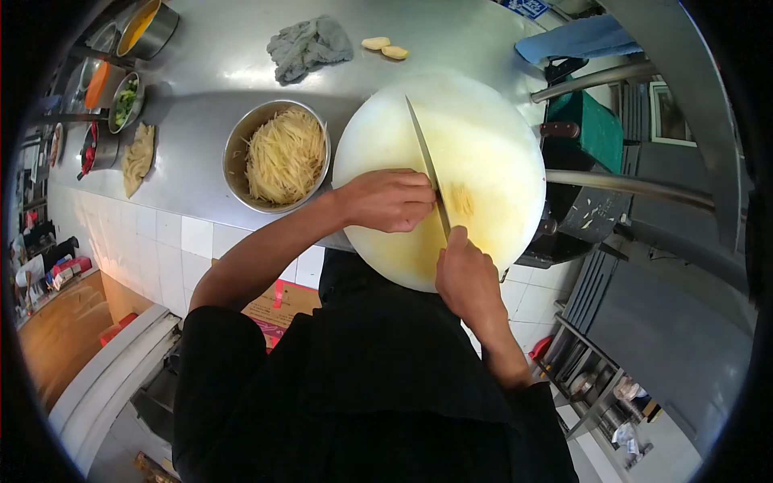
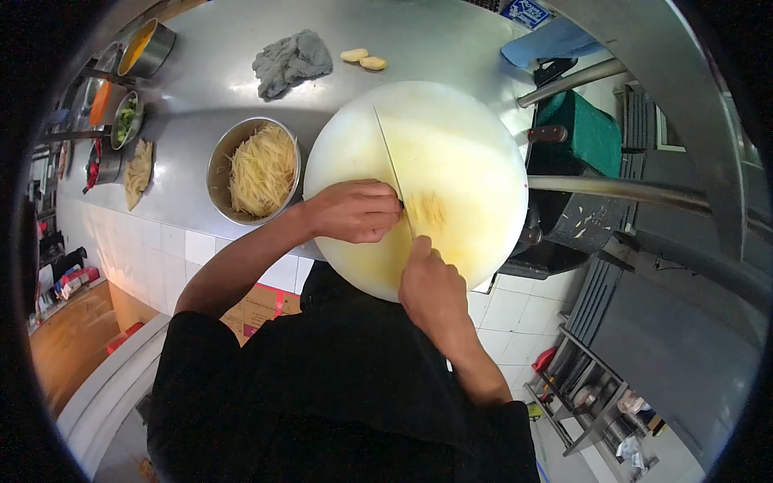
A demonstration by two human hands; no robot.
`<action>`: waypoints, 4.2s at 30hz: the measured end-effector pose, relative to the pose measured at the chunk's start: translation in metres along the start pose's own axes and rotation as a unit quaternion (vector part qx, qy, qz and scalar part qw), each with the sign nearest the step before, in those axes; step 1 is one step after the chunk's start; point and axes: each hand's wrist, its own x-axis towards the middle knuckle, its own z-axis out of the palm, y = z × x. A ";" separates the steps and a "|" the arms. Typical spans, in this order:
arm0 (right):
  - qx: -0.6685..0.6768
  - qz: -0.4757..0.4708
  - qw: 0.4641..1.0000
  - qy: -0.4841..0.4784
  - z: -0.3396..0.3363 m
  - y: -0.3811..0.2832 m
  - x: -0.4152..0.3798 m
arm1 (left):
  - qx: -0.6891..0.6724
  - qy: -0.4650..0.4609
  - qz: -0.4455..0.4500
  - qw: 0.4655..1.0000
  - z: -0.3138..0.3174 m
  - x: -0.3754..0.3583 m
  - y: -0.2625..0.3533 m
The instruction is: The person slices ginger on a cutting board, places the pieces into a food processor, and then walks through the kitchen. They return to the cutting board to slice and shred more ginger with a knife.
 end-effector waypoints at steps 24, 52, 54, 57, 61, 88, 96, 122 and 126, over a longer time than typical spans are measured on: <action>0.061 0.024 0.997 -0.027 -0.002 -0.007 0.010 | -0.028 0.003 -0.013 1.000 -0.003 0.002 0.002; -0.028 0.002 1.000 -0.003 -0.006 -0.011 -0.010 | -0.035 -0.040 0.001 0.999 -0.011 -0.004 -0.003; -0.029 0.008 1.000 -0.011 -0.003 -0.009 -0.007 | -0.030 -0.036 0.005 0.999 -0.010 -0.004 -0.003; 0.016 -0.009 1.000 0.012 0.008 -0.004 0.007 | -0.033 -0.020 0.012 0.999 -0.009 -0.003 -0.003; 0.033 0.022 0.999 -0.016 0.003 -0.010 0.012 | -0.046 -0.016 0.000 0.999 -0.011 -0.004 -0.003; 0.053 0.016 0.998 -0.014 0.010 -0.011 0.018 | -0.042 -0.024 0.000 0.999 -0.010 -0.008 -0.002; 0.054 0.017 0.998 -0.018 0.002 -0.014 0.019 | -0.036 -0.020 0.002 0.999 -0.011 -0.007 -0.004; 0.092 -0.049 0.993 0.057 0.010 0.015 0.019 | 0.045 -0.023 -0.073 0.996 -0.031 -0.026 0.020; 0.091 -0.034 0.994 0.055 0.016 0.004 0.016 | 0.040 -0.042 -0.078 0.995 -0.029 -0.020 0.017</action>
